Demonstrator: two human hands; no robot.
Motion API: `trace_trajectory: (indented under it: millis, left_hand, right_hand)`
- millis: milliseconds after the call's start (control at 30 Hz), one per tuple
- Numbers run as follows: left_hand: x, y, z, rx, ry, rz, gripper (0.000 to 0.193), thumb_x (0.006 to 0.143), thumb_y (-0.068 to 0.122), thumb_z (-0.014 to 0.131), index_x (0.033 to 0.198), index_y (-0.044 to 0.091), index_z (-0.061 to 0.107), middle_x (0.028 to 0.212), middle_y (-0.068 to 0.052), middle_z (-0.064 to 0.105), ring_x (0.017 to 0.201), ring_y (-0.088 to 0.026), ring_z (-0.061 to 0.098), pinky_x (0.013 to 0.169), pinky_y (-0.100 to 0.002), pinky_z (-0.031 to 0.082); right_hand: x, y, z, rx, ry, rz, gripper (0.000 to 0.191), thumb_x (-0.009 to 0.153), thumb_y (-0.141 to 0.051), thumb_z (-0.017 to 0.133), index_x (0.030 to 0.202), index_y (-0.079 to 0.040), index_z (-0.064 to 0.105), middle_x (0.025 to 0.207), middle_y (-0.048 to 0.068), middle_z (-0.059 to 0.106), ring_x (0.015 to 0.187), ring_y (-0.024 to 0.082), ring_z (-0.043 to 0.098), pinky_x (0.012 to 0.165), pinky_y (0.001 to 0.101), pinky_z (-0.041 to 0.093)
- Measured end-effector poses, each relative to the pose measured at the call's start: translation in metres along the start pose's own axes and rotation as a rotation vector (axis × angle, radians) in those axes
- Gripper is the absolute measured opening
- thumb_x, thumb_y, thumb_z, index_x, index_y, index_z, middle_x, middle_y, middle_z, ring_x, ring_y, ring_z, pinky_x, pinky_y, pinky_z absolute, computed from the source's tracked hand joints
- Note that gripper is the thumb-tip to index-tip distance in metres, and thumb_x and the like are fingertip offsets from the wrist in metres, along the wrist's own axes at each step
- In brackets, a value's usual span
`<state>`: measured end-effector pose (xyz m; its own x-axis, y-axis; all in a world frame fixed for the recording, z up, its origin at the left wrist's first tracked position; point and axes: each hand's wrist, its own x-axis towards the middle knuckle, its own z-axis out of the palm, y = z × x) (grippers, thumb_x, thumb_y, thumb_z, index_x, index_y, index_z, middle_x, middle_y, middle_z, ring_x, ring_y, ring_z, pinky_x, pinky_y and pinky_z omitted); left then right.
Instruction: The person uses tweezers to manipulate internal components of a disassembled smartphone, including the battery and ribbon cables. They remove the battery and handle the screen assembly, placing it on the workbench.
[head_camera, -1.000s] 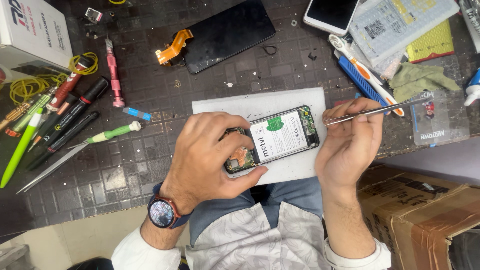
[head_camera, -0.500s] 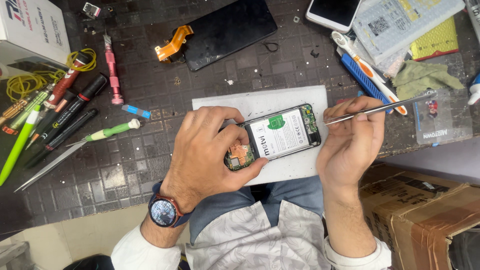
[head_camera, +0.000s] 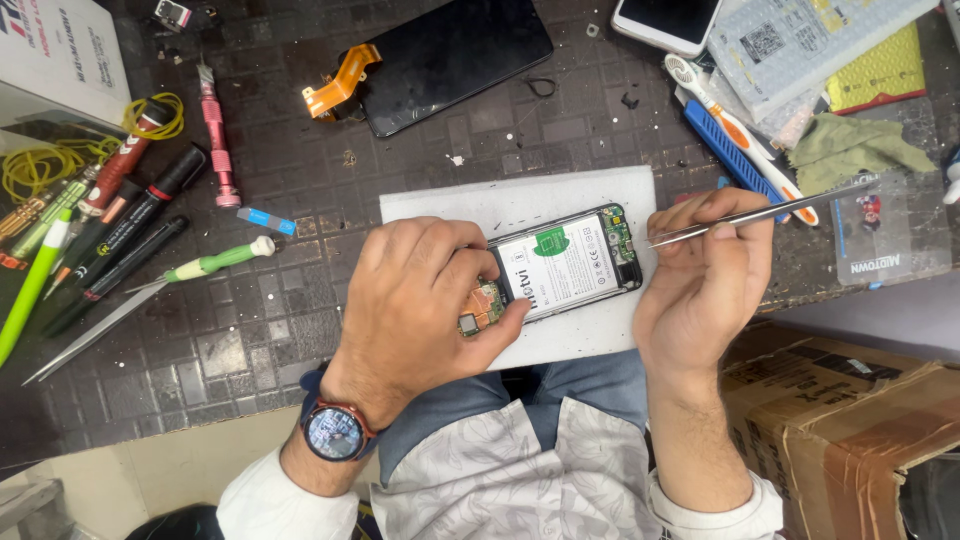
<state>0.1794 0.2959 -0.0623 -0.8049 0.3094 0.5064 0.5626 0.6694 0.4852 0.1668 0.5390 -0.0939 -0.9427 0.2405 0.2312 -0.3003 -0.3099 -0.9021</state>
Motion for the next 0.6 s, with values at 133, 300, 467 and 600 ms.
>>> trace_trajectory:
  millis: [133,300,467,600]
  left_hand:
    - [0.0,0.003,0.004,0.06,0.022,0.012,0.03,0.084,0.032,0.083,0.093,0.008,0.066,0.107,-0.004,0.063,0.101,-0.026,0.06,0.091,-0.042,0.045]
    - [0.006,0.013,0.003,0.189,-0.026,-0.024,0.025,0.085,0.029,0.078,0.09,0.006,0.068,0.105,-0.006,0.064,0.103,-0.027,0.059,0.097,-0.047,0.044]
    - [0.015,0.029,0.001,0.303,-0.047,-0.136,0.024,0.085,0.028,0.077,0.082,0.006,0.068,0.107,-0.009,0.066,0.111,-0.029,0.058,0.111,-0.057,0.038]
    - [0.017,0.038,0.001,0.323,-0.059,-0.203,0.028,0.086,0.031,0.078,0.08,0.005,0.069,0.109,-0.008,0.067,0.114,-0.029,0.058,0.115,-0.063,0.033]
  right_hand:
    - [-0.001,0.0,0.0,-0.01,0.001,-0.003,0.009,0.112,-0.013,0.048,0.108,-0.005,0.05,0.087,0.007,0.049,0.075,0.014,0.043,0.079,0.0312,0.041]
    - [0.0,0.0,0.0,-0.004,0.009,0.004,0.009,0.111,-0.012,0.047,0.108,-0.004,0.049,0.087,0.007,0.048,0.075,0.013,0.042,0.078,0.031,0.041]
    - [0.0,-0.002,0.001,0.009,0.014,0.006,0.008,0.111,-0.011,0.047,0.107,-0.004,0.049,0.088,0.007,0.048,0.075,0.013,0.042,0.077,0.0309,0.04]
    - [0.0,-0.002,0.002,0.017,0.021,0.008,0.008,0.11,-0.012,0.047,0.107,-0.004,0.049,0.088,0.007,0.048,0.075,0.013,0.042,0.077,0.0309,0.04]
